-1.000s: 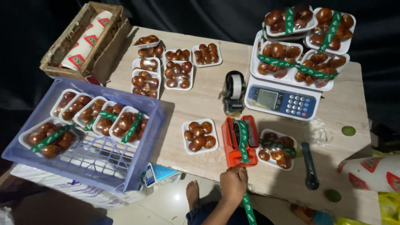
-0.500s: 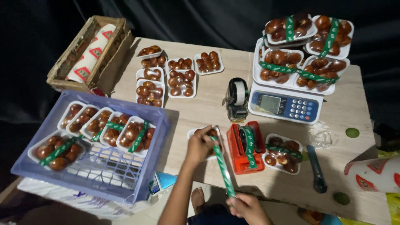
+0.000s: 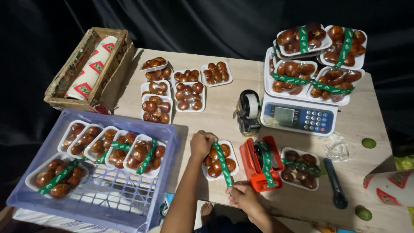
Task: Packaging small food items into trays and sealing them with green tape using a manual dispenser.
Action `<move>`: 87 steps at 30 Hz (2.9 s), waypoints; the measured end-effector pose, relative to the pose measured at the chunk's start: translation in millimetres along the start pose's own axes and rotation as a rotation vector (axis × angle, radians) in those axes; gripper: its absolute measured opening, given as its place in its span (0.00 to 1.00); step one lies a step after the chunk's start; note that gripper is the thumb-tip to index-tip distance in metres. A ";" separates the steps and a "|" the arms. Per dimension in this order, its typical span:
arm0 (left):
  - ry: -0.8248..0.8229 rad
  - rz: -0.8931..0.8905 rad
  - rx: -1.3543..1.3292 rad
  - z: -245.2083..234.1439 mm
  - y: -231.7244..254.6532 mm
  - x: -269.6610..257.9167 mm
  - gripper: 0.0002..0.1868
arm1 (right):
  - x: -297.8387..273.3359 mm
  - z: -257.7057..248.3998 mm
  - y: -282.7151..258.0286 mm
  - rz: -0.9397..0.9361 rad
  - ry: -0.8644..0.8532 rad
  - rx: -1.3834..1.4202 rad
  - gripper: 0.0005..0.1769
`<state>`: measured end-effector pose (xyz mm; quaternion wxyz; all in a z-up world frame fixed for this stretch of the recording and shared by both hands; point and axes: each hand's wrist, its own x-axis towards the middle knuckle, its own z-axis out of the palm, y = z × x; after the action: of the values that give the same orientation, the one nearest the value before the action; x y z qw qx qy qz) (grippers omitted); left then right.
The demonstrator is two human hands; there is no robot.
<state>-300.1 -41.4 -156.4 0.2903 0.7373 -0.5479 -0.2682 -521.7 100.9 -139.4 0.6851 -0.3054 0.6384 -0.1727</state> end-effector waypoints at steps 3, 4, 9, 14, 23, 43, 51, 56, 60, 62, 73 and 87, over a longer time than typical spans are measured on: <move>-0.058 -0.093 0.079 2.0 -3.2 10.9 0.29 | 0.1 0.4 -5.3 0.051 0.024 -0.087 0.15; -0.062 -0.092 0.081 4.7 -8.1 11.5 0.29 | 0.3 0.2 -3.2 0.053 0.024 -0.084 0.15; 0.126 0.142 0.103 -7.9 19.1 4.3 0.14 | 6.8 -4.9 -1.5 0.063 -0.003 -0.094 0.15; -0.343 -0.109 0.403 -14.7 56.6 -6.6 0.25 | 10.5 -4.7 2.8 0.039 -0.005 -0.098 0.14; -0.439 -0.049 0.292 -18.6 56.8 -22.0 0.37 | 26.1 -18.7 34.4 0.062 -0.050 -0.055 0.15; -0.391 0.062 -0.499 -121.8 122.4 -100.7 0.23 | -18.4 -46.0 -62.1 -1.166 -0.368 -0.544 0.04; -0.258 0.093 -0.691 -143.4 89.6 -144.6 0.21 | 25.9 -33.3 -68.5 -1.281 -0.081 -1.004 0.03; 0.443 -0.017 -0.171 -261.5 18.7 -176.4 0.19 | -6.1 -22.3 -74.4 -0.937 -0.117 -0.785 0.07; 0.794 -0.476 0.294 -333.7 -50.5 -182.2 0.30 | 5.6 -32.0 -61.1 -0.741 -0.101 -0.724 0.10; 0.818 -0.530 0.345 -345.5 -88.1 -170.8 0.28 | 9.8 -35.9 -55.7 -0.762 -0.140 -0.706 0.09; 0.515 -0.776 0.427 -354.9 -173.1 -126.2 0.27 | -39.6 -24.1 -68.9 -0.440 0.137 -0.506 0.16; 0.354 0.218 0.853 -254.5 -91.3 112.9 0.13 | -36.3 -37.1 -56.6 -0.396 0.099 -0.756 0.16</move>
<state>-30.1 -95.0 -56.0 0.0772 0.7633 -0.6253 0.1427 -553.9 73.6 -75.3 0.4470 -0.6429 0.6182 -0.0691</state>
